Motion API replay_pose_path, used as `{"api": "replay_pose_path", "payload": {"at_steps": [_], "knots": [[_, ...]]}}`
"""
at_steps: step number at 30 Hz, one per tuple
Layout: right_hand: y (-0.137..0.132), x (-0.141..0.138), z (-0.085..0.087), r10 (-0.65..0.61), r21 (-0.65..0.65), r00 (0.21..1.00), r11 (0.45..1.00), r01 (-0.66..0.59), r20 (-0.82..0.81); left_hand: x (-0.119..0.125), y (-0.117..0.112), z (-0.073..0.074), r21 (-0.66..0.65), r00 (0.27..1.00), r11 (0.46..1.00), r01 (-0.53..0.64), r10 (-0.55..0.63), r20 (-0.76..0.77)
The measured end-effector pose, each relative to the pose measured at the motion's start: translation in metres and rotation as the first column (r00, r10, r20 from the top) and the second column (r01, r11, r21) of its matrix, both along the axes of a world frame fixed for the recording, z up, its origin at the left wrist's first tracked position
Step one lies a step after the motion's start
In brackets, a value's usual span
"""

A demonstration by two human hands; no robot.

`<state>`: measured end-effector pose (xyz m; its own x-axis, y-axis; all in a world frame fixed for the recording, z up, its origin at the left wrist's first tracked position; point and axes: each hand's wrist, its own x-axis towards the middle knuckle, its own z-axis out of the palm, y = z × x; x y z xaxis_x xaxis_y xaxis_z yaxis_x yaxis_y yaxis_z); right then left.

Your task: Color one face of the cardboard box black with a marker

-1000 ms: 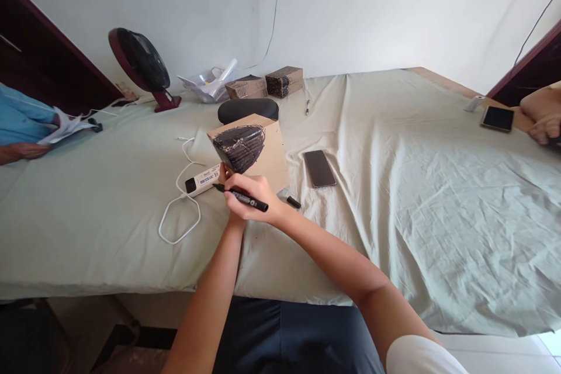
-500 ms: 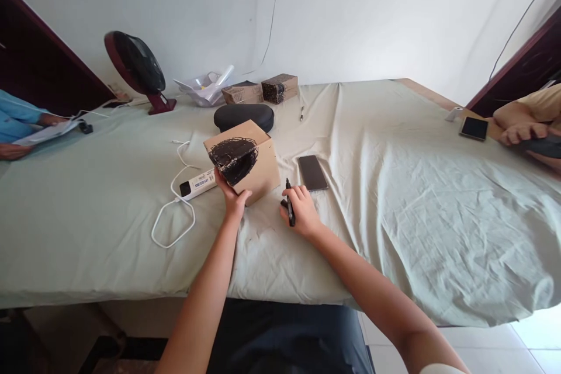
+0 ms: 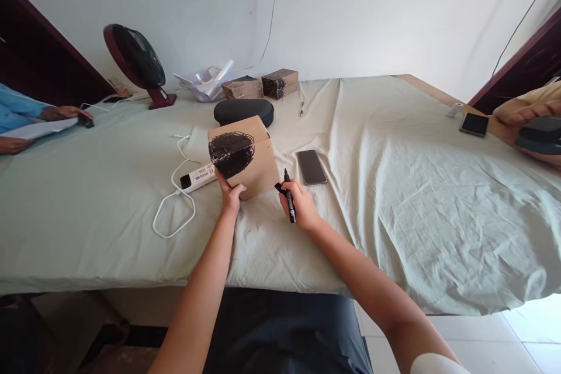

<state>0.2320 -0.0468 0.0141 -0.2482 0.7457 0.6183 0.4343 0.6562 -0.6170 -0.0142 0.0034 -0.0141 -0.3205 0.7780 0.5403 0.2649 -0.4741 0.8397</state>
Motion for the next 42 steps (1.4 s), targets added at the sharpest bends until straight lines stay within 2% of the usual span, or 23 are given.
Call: {"api": "replay_pose_path", "payload": {"at_steps": [2,3,4,5,6,7,8,9,11,12,13,15,20,24,30,35,42], "knots": [[-0.003,-0.002,0.001,0.003,0.097,0.997,0.995,0.004,-0.071,0.001,-0.007,0.006,0.070,0.998,0.996,-0.053,0.052,0.022],[-0.005,-0.003,0.001,0.005,0.143,0.996,0.990,0.008,-0.086,0.002,-0.012,0.009,0.144,0.991,0.980,-0.134,0.135,0.004],[-0.006,-0.005,0.002,0.006,0.188,0.996,0.982,0.012,-0.094,0.002,-0.018,0.012,0.241,0.968,0.941,-0.238,0.251,-0.024],[-0.007,-0.006,0.003,0.012,0.230,0.995,0.973,0.011,-0.097,0.003,-0.025,0.015,0.344,0.929,0.880,-0.329,0.367,-0.051],[-0.008,-0.008,0.003,0.026,0.269,0.995,0.963,0.002,-0.099,0.005,-0.031,0.017,0.441,0.888,0.813,-0.380,0.454,-0.073],[-0.008,-0.010,0.004,0.045,0.308,0.994,0.951,-0.011,-0.103,0.007,-0.038,0.019,0.510,0.875,0.780,-0.362,0.473,-0.104],[-0.008,-0.012,0.004,0.067,0.343,0.992,0.939,-0.027,-0.106,0.011,-0.043,0.020,0.552,0.891,0.786,-0.278,0.427,-0.158],[-0.007,-0.014,0.005,0.086,0.371,0.990,0.928,-0.039,-0.110,0.016,-0.048,0.022,0.555,0.917,0.819,-0.147,0.323,-0.233],[-0.006,-0.018,0.004,0.116,0.401,0.987,0.914,-0.061,-0.114,0.030,-0.056,0.025,0.443,0.924,0.887,0.131,0.052,-0.378],[-0.006,-0.020,0.004,0.124,0.405,0.986,0.912,-0.069,-0.111,0.036,-0.059,0.027,0.367,0.909,0.904,0.220,-0.053,-0.414],[-0.005,-0.020,0.004,0.129,0.400,0.986,0.913,-0.077,-0.104,0.043,-0.060,0.029,0.304,0.897,0.916,0.261,-0.114,-0.427],[-0.005,-0.020,0.003,0.134,0.390,0.986,0.917,-0.085,-0.099,0.051,-0.062,0.033,0.257,0.898,0.933,0.253,-0.128,-0.420],[-0.006,-0.013,0.003,0.169,0.393,0.983,0.910,-0.130,-0.066,0.049,-0.057,0.034,0.349,0.902,0.927,0.140,0.026,-0.431],[-0.009,-0.010,0.003,0.246,0.417,0.969,0.882,-0.219,-0.011,0.045,-0.052,0.033,0.396,0.882,0.909,0.127,0.079,-0.464],[-0.012,-0.009,0.006,0.239,0.327,0.971,0.919,-0.220,-0.017,0.041,-0.050,0.037,0.432,0.844,0.896,0.107,0.147,-0.516],[-0.011,-0.009,0.005,0.175,0.300,0.983,0.942,-0.151,-0.055,0.036,-0.052,0.033,0.348,0.829,0.928,0.130,0.091,-0.551],[-0.011,-0.013,0.004,0.090,0.163,0.993,0.984,-0.077,-0.076,0.035,-0.053,0.031,0.307,0.872,0.936,0.173,0.000,-0.490]]}}
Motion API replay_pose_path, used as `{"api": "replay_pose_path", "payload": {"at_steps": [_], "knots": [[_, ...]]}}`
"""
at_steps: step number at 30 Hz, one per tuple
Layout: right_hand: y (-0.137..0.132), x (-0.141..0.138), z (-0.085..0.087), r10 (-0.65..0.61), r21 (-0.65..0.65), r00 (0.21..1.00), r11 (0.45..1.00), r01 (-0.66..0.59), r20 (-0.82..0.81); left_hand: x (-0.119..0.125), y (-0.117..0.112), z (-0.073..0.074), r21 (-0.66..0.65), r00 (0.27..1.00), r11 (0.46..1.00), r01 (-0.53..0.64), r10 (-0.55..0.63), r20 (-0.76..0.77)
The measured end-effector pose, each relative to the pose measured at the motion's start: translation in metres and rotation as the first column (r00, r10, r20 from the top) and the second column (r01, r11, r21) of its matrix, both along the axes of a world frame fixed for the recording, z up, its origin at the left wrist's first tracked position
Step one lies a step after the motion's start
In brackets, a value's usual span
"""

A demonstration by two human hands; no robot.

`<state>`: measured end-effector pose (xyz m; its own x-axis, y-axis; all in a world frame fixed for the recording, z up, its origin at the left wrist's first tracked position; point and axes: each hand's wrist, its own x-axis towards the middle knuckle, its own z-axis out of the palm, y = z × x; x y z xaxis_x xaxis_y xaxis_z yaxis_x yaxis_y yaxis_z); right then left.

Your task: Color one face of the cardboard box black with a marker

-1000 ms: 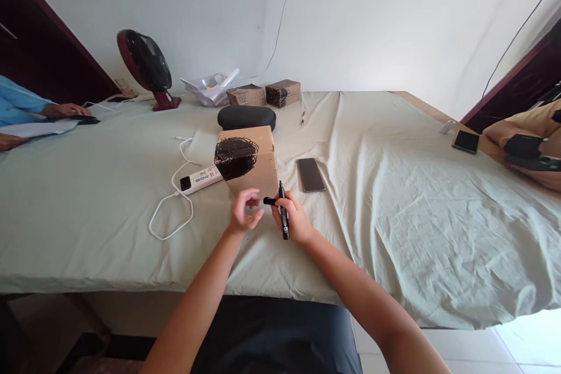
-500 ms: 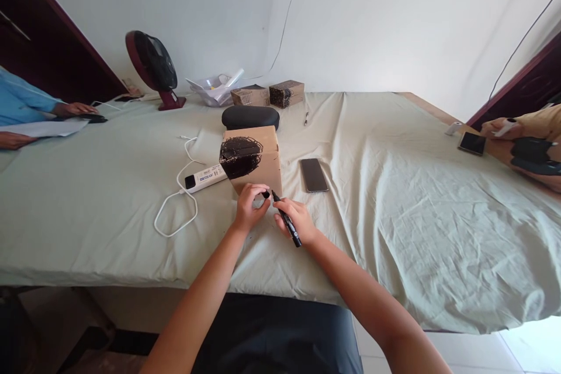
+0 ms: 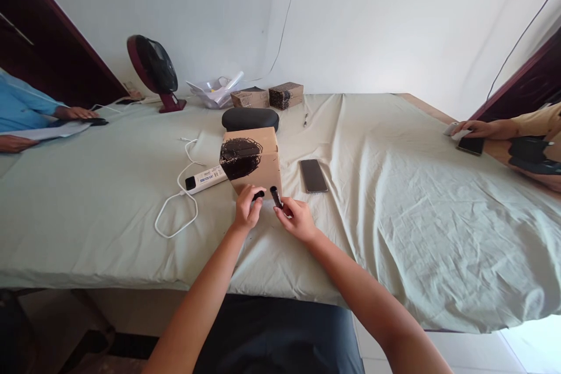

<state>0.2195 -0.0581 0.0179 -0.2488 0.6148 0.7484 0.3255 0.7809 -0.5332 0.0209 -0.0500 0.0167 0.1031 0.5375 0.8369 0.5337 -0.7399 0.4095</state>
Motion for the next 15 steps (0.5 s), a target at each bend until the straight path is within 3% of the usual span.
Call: {"api": "replay_pose_path", "payload": {"at_steps": [5,10,15], "knots": [[-0.0021,-0.0012,0.0003,-0.024,-0.127,0.988,0.992,0.005,-0.153,-0.0003,-0.0002,0.0005,-0.088,0.998,0.995,0.052,-0.050,0.032],[-0.0041,-0.0045,-0.0026,0.085,-0.310,0.936,0.930,-0.198,-0.342,0.0019,-0.0019,0.0014,-0.273,0.980,0.941,0.198,-0.186,0.071],[-0.0030,-0.0072,-0.0041,0.109,-0.361,0.935,0.902,-0.235,-0.336,0.0084,-0.0033,0.0028,-0.329,0.965,0.907,0.263,-0.251,0.079]]}}
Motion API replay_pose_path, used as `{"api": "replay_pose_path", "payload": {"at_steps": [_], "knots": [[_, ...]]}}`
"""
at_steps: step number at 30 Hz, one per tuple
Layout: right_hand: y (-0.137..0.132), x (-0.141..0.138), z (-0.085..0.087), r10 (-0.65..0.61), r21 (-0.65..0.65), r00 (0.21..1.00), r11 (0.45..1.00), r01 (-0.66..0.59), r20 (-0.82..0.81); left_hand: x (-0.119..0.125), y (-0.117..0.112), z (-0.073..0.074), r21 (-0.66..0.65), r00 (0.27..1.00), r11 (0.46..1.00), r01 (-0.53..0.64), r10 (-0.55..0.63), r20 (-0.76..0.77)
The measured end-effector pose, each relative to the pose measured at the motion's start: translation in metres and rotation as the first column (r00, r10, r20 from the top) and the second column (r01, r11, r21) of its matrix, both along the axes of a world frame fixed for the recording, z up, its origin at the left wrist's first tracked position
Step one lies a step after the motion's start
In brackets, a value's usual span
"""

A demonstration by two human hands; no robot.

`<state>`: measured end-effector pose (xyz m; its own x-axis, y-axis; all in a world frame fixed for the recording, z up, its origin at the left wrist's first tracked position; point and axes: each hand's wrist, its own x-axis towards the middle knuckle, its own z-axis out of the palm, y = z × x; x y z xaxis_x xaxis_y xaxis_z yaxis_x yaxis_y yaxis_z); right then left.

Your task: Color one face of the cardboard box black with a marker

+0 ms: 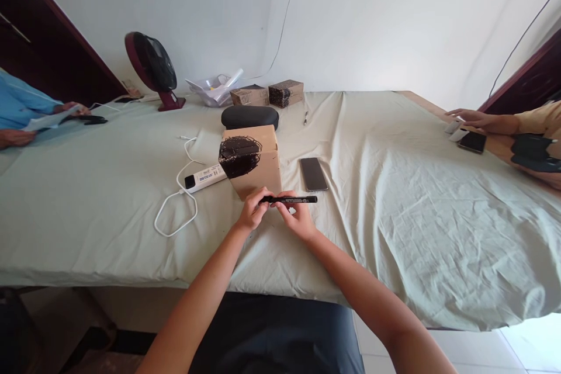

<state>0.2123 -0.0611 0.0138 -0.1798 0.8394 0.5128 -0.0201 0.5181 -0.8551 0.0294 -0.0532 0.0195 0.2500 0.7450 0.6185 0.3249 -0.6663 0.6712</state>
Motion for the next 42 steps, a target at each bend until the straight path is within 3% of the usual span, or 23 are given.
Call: {"api": "replay_pose_path", "payload": {"at_steps": [14,19,26,30,35,42], "knots": [[0.008,0.004,-0.001,0.055,0.038,0.986,0.997,-0.062,0.160,0.008,-0.002,-0.005,-0.127,0.991,0.989,0.079,-0.064,0.121],[0.011,0.003,0.000,0.091,0.027,0.981,0.995,-0.097,0.170,0.011,0.000,-0.010,-0.255,0.962,0.958,0.128,-0.057,0.268],[0.016,0.004,0.006,0.141,0.063,0.977,0.986,-0.153,0.163,0.013,0.006,-0.013,-0.353,0.943,0.920,0.169,-0.046,0.331],[0.016,0.005,0.010,0.185,0.141,0.965,0.967,-0.213,0.187,0.014,0.008,-0.011,-0.365,0.939,0.918,0.157,-0.023,0.344],[0.017,0.004,0.011,0.211,0.151,0.952,0.957,-0.248,0.222,0.013,0.012,-0.013,-0.377,0.941,0.917,0.129,0.006,0.337],[0.021,0.000,0.005,0.133,0.104,0.966,0.982,-0.159,0.220,0.011,0.015,-0.013,-0.377,0.945,0.924,0.062,0.067,0.319]]}}
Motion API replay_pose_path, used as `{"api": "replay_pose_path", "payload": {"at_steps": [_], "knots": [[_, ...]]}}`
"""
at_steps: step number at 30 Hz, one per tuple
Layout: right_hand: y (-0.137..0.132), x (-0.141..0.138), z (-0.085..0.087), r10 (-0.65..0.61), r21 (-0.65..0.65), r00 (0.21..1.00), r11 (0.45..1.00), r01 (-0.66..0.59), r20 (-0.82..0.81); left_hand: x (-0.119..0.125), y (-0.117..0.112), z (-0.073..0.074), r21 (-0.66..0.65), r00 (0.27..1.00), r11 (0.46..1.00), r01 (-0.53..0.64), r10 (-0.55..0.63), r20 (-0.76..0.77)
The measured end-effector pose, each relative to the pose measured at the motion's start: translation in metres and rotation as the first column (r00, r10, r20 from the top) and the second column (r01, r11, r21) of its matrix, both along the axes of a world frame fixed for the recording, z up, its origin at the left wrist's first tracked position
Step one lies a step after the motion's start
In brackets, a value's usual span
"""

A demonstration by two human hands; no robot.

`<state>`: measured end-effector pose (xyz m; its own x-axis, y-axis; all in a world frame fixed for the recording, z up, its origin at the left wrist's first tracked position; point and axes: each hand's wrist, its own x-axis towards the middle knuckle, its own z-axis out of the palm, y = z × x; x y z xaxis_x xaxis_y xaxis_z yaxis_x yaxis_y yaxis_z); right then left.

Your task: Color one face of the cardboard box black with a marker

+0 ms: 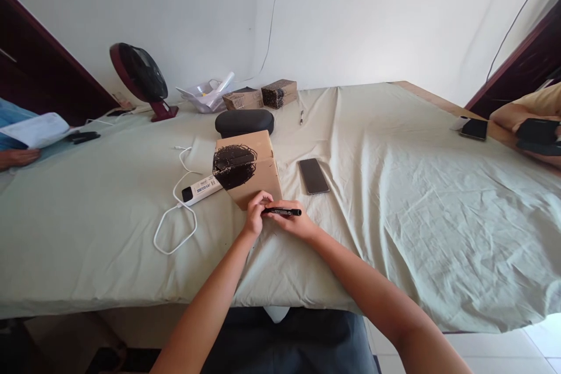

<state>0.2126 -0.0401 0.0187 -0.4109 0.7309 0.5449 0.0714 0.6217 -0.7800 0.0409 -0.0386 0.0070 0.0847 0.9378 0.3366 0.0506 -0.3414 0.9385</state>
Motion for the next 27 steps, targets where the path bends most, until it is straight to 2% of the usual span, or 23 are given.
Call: {"api": "replay_pose_path", "payload": {"at_steps": [7,11,13,14,16,18,19,21,22,23,27], "knots": [[0.003,-0.001,-0.008,-0.026,-0.071,0.999,0.997,0.024,-0.022,0.000,0.002,-0.004,-0.020,0.999,1.000,-0.002,0.001,-0.032],[0.005,0.010,-0.007,0.030,-0.054,0.999,0.998,-0.028,0.021,-0.001,0.003,-0.006,-0.027,0.998,0.998,-0.061,0.061,-0.015],[0.012,0.020,-0.006,-0.036,0.027,0.996,0.999,0.034,0.084,-0.002,0.003,-0.006,-0.038,0.995,0.994,-0.099,0.099,0.003],[0.018,0.027,-0.006,-0.126,0.077,0.985,0.990,0.117,0.115,-0.002,0.003,-0.006,-0.043,0.994,0.993,-0.112,0.112,0.011],[0.030,0.039,-0.007,-0.385,0.156,0.901,0.920,0.359,0.200,-0.002,0.003,-0.006,-0.049,0.992,0.991,-0.121,0.122,0.019],[0.043,0.048,-0.010,-0.624,0.173,0.703,0.777,0.606,0.341,-0.002,0.002,-0.007,-0.041,0.994,0.993,-0.109,0.109,0.016],[0.048,0.051,-0.012,-0.693,0.157,0.584,0.691,0.706,0.423,-0.001,0.002,-0.008,-0.033,0.995,0.995,-0.096,0.096,0.011],[0.057,0.053,-0.013,-0.710,0.113,0.400,0.556,0.823,0.579,0.000,0.001,-0.009,-0.015,0.998,0.998,-0.066,0.066,0.000],[0.062,0.053,-0.013,-0.678,0.093,0.352,0.527,0.845,0.646,0.000,0.000,-0.009,-0.008,0.999,0.999,-0.052,0.052,-0.004],[0.067,0.053,-0.011,-0.635,0.078,0.327,0.523,0.849,0.700,0.001,-0.001,-0.009,-0.003,0.999,0.999,-0.039,0.039,-0.007],[0.094,0.049,0.004,-0.506,0.056,0.268,0.537,0.842,0.820,0.003,-0.005,-0.005,0.020,1.000,1.000,-0.009,0.009,-0.002]]}}
